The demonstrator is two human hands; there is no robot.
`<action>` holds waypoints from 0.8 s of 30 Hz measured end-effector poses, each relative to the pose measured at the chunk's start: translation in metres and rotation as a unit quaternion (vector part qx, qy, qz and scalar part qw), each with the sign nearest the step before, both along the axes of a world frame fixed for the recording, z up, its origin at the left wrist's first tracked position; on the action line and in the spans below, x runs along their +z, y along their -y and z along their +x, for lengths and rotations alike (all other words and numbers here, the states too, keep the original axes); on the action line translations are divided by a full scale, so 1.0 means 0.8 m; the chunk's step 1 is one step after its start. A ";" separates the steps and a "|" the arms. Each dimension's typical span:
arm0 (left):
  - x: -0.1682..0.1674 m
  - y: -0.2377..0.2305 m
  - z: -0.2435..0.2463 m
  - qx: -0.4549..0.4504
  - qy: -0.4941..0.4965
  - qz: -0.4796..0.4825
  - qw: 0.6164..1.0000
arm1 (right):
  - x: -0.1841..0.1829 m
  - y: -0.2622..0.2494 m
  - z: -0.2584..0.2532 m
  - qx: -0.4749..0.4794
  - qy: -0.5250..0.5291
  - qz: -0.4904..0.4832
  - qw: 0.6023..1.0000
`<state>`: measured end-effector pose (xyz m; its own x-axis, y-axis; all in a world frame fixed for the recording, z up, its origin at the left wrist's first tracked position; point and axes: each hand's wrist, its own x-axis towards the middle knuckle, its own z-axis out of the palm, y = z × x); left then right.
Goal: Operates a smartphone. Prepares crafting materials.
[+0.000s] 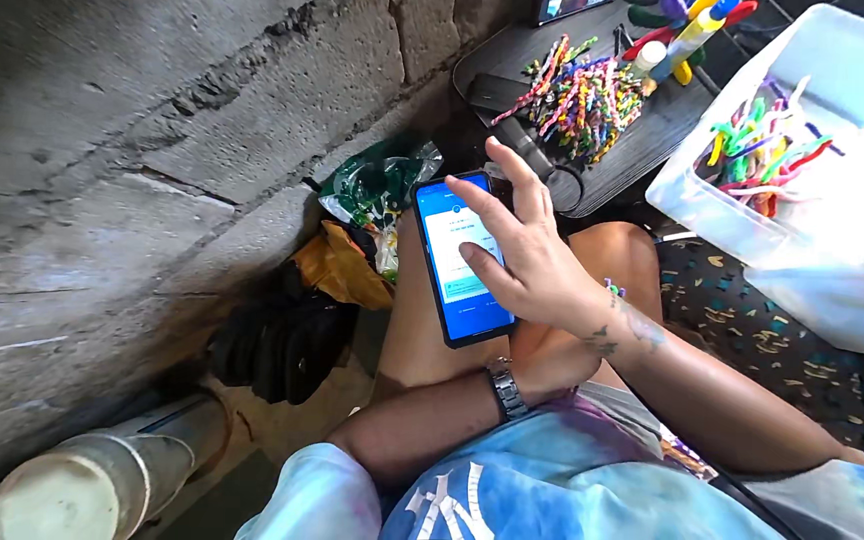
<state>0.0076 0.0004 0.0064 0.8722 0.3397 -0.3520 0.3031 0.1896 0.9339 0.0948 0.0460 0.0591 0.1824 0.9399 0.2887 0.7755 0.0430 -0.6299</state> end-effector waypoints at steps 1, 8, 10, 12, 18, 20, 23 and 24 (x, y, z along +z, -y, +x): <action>0.004 0.000 0.001 -0.002 -0.018 -0.005 1.000 | -0.003 0.005 0.002 -0.005 -0.002 0.002 1.000; 0.017 0.001 -0.006 -0.010 -0.015 -0.057 0.998 | -0.017 0.037 0.004 -0.005 0.064 0.030 0.997; 0.015 0.001 -0.009 -0.007 -0.007 -0.080 0.997 | -0.019 0.041 0.002 -0.006 0.076 0.041 0.996; 0.016 0.001 -0.009 -0.007 -0.007 -0.099 0.995 | -0.020 0.042 0.002 -0.009 0.077 0.045 0.996; 0.008 0.007 -0.005 0.039 0.035 -0.145 0.988 | -0.022 0.040 0.002 -0.011 0.078 0.040 0.996; 0.009 0.006 -0.006 0.035 0.034 -0.148 0.988 | -0.024 0.040 0.001 -0.013 0.079 0.044 0.996; 0.015 0.003 -0.006 0.015 0.002 -0.113 0.994 | -0.024 0.040 0.001 -0.028 0.077 0.048 0.995; 0.016 0.002 -0.005 0.004 -0.015 -0.097 0.995 | -0.023 0.039 0.002 -0.037 0.073 0.048 0.995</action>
